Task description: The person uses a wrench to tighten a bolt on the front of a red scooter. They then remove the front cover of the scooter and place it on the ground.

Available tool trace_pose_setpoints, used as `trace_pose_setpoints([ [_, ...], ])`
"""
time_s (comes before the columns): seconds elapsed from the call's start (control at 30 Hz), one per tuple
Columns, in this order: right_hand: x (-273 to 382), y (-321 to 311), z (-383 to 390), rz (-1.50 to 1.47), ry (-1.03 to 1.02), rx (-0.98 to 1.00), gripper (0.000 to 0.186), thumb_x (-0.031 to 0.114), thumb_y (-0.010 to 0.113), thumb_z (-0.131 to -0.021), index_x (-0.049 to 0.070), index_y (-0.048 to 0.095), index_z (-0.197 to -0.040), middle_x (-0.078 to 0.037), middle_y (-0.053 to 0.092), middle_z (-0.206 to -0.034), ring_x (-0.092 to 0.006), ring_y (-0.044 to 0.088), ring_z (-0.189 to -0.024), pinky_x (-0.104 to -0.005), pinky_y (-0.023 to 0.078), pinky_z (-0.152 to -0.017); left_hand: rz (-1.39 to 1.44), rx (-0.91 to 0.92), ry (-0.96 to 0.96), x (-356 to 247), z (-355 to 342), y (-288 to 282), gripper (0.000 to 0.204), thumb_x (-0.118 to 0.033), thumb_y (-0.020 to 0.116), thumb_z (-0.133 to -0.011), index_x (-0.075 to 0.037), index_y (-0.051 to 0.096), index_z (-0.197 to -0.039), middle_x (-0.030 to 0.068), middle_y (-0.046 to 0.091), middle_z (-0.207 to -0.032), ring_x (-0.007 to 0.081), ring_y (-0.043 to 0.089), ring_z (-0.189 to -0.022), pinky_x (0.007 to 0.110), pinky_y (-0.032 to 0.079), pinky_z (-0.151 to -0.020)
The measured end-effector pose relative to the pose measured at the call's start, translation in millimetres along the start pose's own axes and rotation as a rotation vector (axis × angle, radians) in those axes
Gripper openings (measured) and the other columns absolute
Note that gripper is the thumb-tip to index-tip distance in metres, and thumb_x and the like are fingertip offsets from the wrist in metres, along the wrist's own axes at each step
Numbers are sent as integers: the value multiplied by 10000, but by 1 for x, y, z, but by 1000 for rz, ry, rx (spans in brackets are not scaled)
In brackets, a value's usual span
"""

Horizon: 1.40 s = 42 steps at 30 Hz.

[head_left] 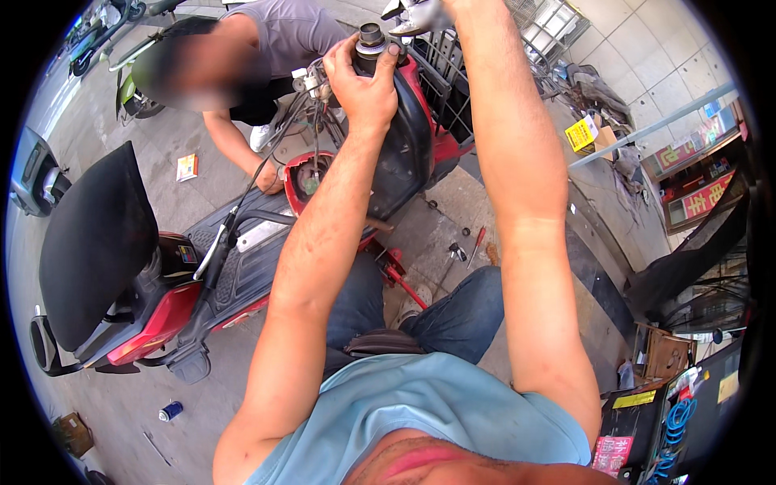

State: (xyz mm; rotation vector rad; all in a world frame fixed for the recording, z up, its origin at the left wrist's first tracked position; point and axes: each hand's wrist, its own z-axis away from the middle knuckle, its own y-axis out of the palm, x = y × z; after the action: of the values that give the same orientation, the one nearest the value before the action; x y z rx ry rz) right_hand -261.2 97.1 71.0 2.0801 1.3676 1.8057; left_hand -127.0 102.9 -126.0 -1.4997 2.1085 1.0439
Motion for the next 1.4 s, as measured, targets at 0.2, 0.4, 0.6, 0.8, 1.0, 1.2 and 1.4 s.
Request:
trace_pose_setpoints([
  [0.2, -28, -23, -28, -71, 150, -26, 216, 245, 442, -1091, 94, 505, -950, -40, 436, -589, -168, 401, -428, -336, 366, -380, -2, 2, 18, 0, 1, 2, 553, -233, 884, -814, 34, 616, -1216, 161, 530, -1203, 282, 583, -1114, 385, 481, -1013],
  [0.4, -48, -29, -17, -107, 212, -35, 234, 230, 432, -1086, 102, 473, -894, -39, 408, -579, -177, 386, -426, -373, 386, -420, -6, 3, 18, 3, 1, 0, 537, -211, 876, -814, 32, 615, -1216, 160, 532, -1201, 286, 582, -1120, 389, 484, -1001],
  [0.6, -35, -26, 14, -148, 105, -144, 251, 253, 455, -1086, 117, 449, -875, -20, 395, -572, -170, 387, -426, -388, 376, -415, 19, 0, 26, 2, 2, 5, 525, -183, 869, -806, 13, 619, -1224, 157, 527, -1209, 296, 586, -1123, 390, 483, -1010],
  [0.8, -9, -25, 115, -243, -165, -32, 205, 226, 472, -1057, 96, 534, -911, -72, 519, -686, -229, 541, -583, -414, 489, -576, -16, -55, 60, 11, -1, 1, 538, -261, 889, -813, 23, 645, -1200, 143, 594, -1177, 260, 595, -1076, 368, 478, -978],
  [1.0, -31, -76, 235, 425, -815, 390, 306, 51, 622, -981, 18, 505, -1262, -159, 659, -1115, -330, 647, -1159, -470, 472, -1089, -25, 3, 52, 5, 4, 5, 513, -135, 824, -789, 15, 616, -1233, 172, 548, -1207, 319, 586, -1149, 413, 479, -1011],
  [1.2, -34, -18, 236, 1254, -1473, 719, 137, 147, 721, -772, 122, 706, -906, -35, 660, -901, -215, 678, -888, -330, 503, -756, -273, 67, -8, -9, 3, -11, 521, -327, 775, -895, 12, 605, -1252, 169, 590, -1251, 309, 551, -1202, 419, 461, -1023],
  [1.4, -73, 60, 202, 1573, -1275, 1116, 68, 151, 657, -797, 90, 683, -782, -77, 656, -749, -263, 702, -894, -400, 564, -818, 270, 103, -431, -32, 7, 3, 540, -455, 773, -923, -6, 626, -1186, 135, 613, -1242, 196, 547, -1152, 361, 458, -975],
])
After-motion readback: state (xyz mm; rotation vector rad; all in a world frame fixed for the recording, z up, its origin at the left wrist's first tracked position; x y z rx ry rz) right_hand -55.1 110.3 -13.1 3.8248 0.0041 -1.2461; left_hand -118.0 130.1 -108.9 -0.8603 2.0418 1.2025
